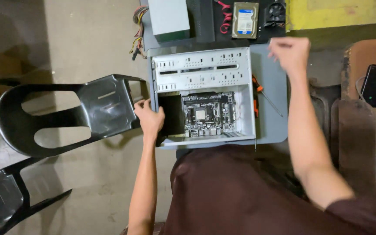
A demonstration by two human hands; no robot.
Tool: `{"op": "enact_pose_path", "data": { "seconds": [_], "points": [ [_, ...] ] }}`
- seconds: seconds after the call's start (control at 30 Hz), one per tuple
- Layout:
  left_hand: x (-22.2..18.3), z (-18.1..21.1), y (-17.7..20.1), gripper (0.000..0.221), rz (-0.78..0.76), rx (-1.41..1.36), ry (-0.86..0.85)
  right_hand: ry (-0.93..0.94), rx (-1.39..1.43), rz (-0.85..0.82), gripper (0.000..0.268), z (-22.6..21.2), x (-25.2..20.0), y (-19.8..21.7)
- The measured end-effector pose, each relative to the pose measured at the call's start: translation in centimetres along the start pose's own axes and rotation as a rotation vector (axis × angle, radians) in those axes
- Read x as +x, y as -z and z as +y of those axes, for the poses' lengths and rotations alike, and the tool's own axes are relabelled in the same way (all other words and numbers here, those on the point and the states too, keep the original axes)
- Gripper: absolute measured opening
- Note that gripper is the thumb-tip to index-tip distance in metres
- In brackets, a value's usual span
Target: A person disassembles a desktop computer by removing motherboard screws and the CPU fan, then cleans the parts with a brush.
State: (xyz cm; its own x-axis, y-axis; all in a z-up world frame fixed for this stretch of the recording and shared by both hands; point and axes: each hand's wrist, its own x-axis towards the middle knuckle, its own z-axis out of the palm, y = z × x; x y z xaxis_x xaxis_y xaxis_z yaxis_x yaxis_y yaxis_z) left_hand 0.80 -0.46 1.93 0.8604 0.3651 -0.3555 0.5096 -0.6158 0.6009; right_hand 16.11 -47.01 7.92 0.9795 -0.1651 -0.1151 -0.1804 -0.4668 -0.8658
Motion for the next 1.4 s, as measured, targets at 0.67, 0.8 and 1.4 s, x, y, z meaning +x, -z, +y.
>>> {"op": "enact_pose_path", "data": {
  "seconds": [0.67, 0.8, 1.4],
  "points": [
    [-0.3, 0.7, -0.3, 0.054, 0.049, -0.008, 0.039, 0.075, -0.528, 0.306, 0.015, 25.7, 17.9, -4.4],
    [1.1, -1.2, -1.1, 0.049, 0.019, -0.035, -0.025, 0.340, -0.601, 0.477, 0.025, 25.1, 7.0, -2.6],
    [-1.0, -0.4, -0.5, 0.080, 0.553, 0.073, -0.665, -0.745, 0.417, 0.399, 0.026, 34.3, -21.2, -9.6]
  ]
}}
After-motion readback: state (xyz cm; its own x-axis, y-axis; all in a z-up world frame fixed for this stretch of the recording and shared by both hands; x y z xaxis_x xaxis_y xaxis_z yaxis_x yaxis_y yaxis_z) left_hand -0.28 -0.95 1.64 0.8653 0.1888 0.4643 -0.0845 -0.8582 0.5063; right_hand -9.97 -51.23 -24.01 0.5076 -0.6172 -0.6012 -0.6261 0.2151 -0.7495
